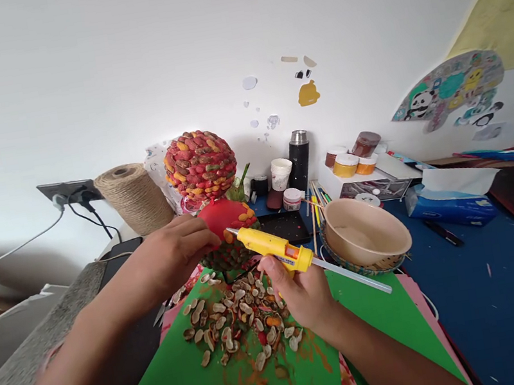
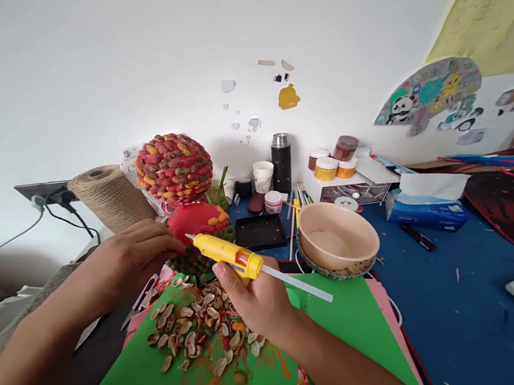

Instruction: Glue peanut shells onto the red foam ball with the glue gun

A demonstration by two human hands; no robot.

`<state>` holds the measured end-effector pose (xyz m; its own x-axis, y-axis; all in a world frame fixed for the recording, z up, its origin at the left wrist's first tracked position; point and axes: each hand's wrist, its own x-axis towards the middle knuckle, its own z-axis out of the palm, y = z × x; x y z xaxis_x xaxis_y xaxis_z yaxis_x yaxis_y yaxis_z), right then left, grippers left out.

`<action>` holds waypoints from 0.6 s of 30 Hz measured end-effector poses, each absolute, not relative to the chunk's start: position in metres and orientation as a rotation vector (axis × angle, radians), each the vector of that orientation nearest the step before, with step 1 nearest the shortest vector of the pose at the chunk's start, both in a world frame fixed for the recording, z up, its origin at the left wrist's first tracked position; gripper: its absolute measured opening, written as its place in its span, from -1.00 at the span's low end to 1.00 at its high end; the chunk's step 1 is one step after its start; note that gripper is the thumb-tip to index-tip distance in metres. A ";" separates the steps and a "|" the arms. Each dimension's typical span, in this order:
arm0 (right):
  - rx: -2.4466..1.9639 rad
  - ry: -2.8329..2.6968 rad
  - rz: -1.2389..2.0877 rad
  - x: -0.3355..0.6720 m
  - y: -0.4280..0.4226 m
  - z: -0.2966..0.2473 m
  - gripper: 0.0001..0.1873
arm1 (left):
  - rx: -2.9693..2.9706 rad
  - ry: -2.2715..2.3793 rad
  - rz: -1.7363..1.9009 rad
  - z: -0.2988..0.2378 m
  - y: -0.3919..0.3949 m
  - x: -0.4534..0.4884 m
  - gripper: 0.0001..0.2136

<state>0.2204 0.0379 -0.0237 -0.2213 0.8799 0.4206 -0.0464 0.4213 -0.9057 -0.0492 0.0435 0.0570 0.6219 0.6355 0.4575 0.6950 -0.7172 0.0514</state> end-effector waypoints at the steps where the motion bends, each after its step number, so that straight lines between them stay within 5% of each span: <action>1: -0.770 -1.552 1.039 0.221 0.038 -0.024 -0.41 | -2.711 -1.112 -0.685 0.057 0.044 -0.049 -0.69; 18: -0.803 -1.597 1.098 0.220 0.036 -0.021 -0.44 | -2.659 -1.276 -0.602 0.046 0.047 -0.056 -0.68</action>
